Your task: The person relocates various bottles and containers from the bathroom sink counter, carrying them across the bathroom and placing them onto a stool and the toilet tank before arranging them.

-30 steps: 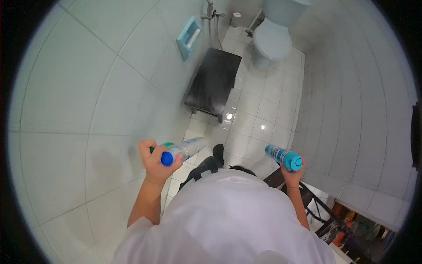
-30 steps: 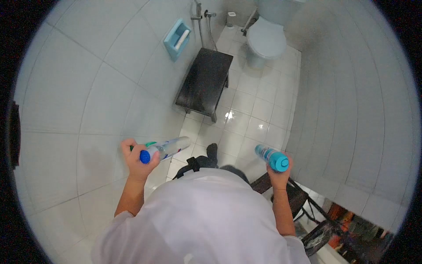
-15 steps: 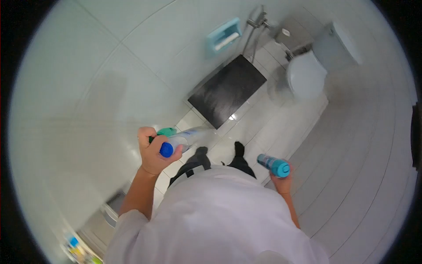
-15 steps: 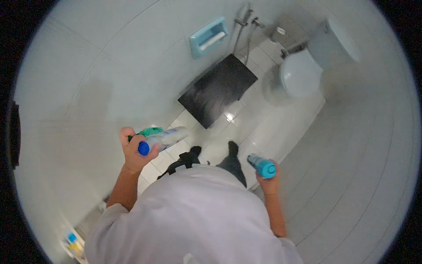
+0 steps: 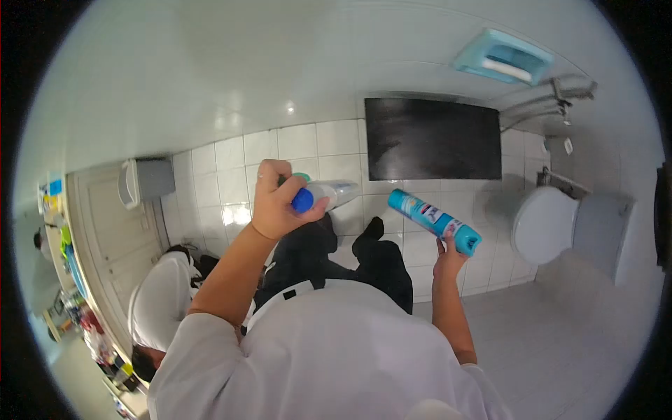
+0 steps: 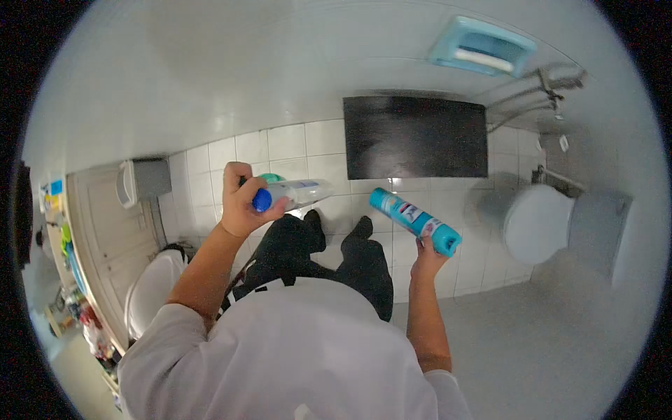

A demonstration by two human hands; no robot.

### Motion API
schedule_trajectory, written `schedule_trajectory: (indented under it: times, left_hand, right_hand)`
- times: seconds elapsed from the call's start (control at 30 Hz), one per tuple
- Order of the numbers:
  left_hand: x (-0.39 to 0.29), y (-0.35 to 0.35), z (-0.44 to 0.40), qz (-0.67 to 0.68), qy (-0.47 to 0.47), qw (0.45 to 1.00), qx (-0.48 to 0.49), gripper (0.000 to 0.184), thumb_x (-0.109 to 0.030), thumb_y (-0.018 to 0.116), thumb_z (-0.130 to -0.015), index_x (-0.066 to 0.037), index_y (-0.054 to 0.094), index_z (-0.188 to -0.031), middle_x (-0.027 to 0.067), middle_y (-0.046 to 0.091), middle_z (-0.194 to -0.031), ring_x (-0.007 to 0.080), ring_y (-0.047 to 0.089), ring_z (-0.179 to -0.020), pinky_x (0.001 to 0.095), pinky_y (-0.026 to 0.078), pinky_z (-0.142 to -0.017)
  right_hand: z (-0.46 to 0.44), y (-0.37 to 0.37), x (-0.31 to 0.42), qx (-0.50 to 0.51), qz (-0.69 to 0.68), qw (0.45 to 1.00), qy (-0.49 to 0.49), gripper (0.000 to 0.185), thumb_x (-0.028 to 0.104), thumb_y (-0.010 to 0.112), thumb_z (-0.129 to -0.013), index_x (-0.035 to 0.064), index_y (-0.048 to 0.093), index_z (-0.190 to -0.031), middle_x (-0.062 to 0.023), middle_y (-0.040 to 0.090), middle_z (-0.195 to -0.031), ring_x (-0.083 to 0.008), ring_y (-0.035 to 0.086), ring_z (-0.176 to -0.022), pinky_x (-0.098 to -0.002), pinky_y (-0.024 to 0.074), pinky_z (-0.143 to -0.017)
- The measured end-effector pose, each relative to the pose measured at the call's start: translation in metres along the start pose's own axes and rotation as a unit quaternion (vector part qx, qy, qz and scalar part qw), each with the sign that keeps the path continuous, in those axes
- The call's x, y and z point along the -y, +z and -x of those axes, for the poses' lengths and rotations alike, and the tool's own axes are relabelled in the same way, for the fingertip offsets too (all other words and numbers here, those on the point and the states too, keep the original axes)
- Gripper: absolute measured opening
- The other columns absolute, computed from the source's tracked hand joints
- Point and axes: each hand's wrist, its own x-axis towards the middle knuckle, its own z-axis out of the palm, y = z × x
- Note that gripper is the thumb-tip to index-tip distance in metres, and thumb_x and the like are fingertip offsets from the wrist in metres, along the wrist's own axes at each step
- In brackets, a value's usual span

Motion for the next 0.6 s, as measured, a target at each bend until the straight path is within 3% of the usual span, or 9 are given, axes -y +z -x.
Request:
schedule_trajectory:
  times: [0.03, 0.2, 0.3, 0.33, 0.4, 0.47, 0.6]
  left_hand:
    - [0.007, 0.013, 0.006, -0.005, -0.006, 1.0, -0.006, 0.035, -0.025, 0.077, -0.047, -0.009, 0.054, -0.068, 0.0077, 0.039, -0.076, 0.0239, 0.041, -0.07, 0.0333, 0.036, -0.058]
    - [0.051, 0.045, 0.036, -0.007, -0.045, 0.997, -0.058, 0.033, -0.024, 0.076, -0.048, -0.009, 0.052, -0.064, 0.0076, 0.041, -0.077, 0.0255, 0.041, -0.072, 0.0358, 0.036, -0.063]
    - [0.08, 0.07, 0.052, 0.012, -0.049, 0.994, -0.098, 0.033, -0.025, 0.076, -0.048, -0.01, 0.051, -0.063, 0.007, 0.042, -0.077, 0.0254, 0.042, -0.073, 0.0361, 0.037, -0.066]
    - [0.094, 0.078, 0.056, 0.012, -0.058, 0.992, -0.109, 0.033, -0.025, 0.076, -0.048, -0.01, 0.051, -0.063, 0.007, 0.042, -0.077, 0.0254, 0.042, -0.073, 0.0361, 0.037, -0.066]
    - [0.114, 0.098, 0.069, 0.008, -0.014, 0.986, -0.164, 0.034, -0.027, 0.077, -0.049, -0.009, 0.051, -0.063, 0.0075, 0.041, -0.076, 0.0243, 0.041, -0.07, 0.035, 0.037, -0.062]
    - [0.128, 0.154, 0.07, 0.016, -0.03, 0.982, -0.188, 0.034, -0.027, 0.076, -0.049, -0.009, 0.051, -0.062, 0.0071, 0.042, -0.076, 0.0248, 0.042, -0.07, 0.0355, 0.037, -0.063]
    - [0.154, 0.2, 0.073, 0.043, -0.041, 0.973, -0.222, 0.033, -0.028, 0.075, -0.05, -0.01, 0.05, -0.062, 0.0059, 0.044, -0.076, 0.0252, 0.044, -0.073, 0.0357, 0.037, -0.065]
  right_hand:
    - [-0.01, 0.008, -0.005, -0.029, -0.059, 0.997, 0.029, 0.062, 0.004, 0.066, -0.072, 0.0112, 0.03, -0.121, -0.0103, 0.044, -0.116, -0.0239, 0.049, -0.103, -0.0356, 0.0483, -0.077]
    - [-0.03, 0.028, -0.024, -0.079, -0.103, 0.991, 0.032, 0.05, 0.017, 0.066, -0.074, 0.0079, 0.039, -0.115, -0.0102, 0.045, -0.114, -0.0245, 0.047, -0.101, -0.037, 0.045, -0.083]
    - [-0.058, 0.015, -0.038, -0.035, -0.145, 0.987, 0.053, 0.053, 0.019, 0.067, -0.073, 0.0044, 0.039, -0.115, -0.0108, 0.046, -0.113, -0.0247, 0.048, -0.099, -0.0352, 0.0452, -0.082]
    - [-0.062, 0.016, -0.041, -0.011, -0.147, 0.986, 0.076, 0.056, 0.023, 0.068, -0.072, 0.0073, 0.039, -0.117, -0.0077, 0.047, -0.112, -0.023, 0.049, -0.098, -0.0333, 0.043, -0.085]
    - [-0.058, 0.023, -0.046, -0.004, -0.101, 0.993, 0.052, 0.055, 0.025, 0.067, -0.073, 0.0061, 0.04, -0.116, -0.0081, 0.047, -0.111, -0.0234, 0.049, -0.098, -0.0323, 0.0435, -0.084]
    - [-0.09, 0.019, -0.063, 0.044, -0.056, 0.997, 0.008, 0.051, 0.027, 0.062, -0.078, 0.0036, 0.04, -0.117, -0.0103, 0.047, -0.111, -0.0249, 0.049, -0.1, -0.0326, 0.0449, -0.084]
    - [-0.116, 0.04, -0.082, 0.038, -0.052, 0.998, 0.0, 0.047, 0.026, 0.057, -0.081, 0.003, 0.04, -0.118, -0.0128, 0.048, -0.11, -0.0261, 0.049, -0.1, -0.0358, 0.0447, -0.087]
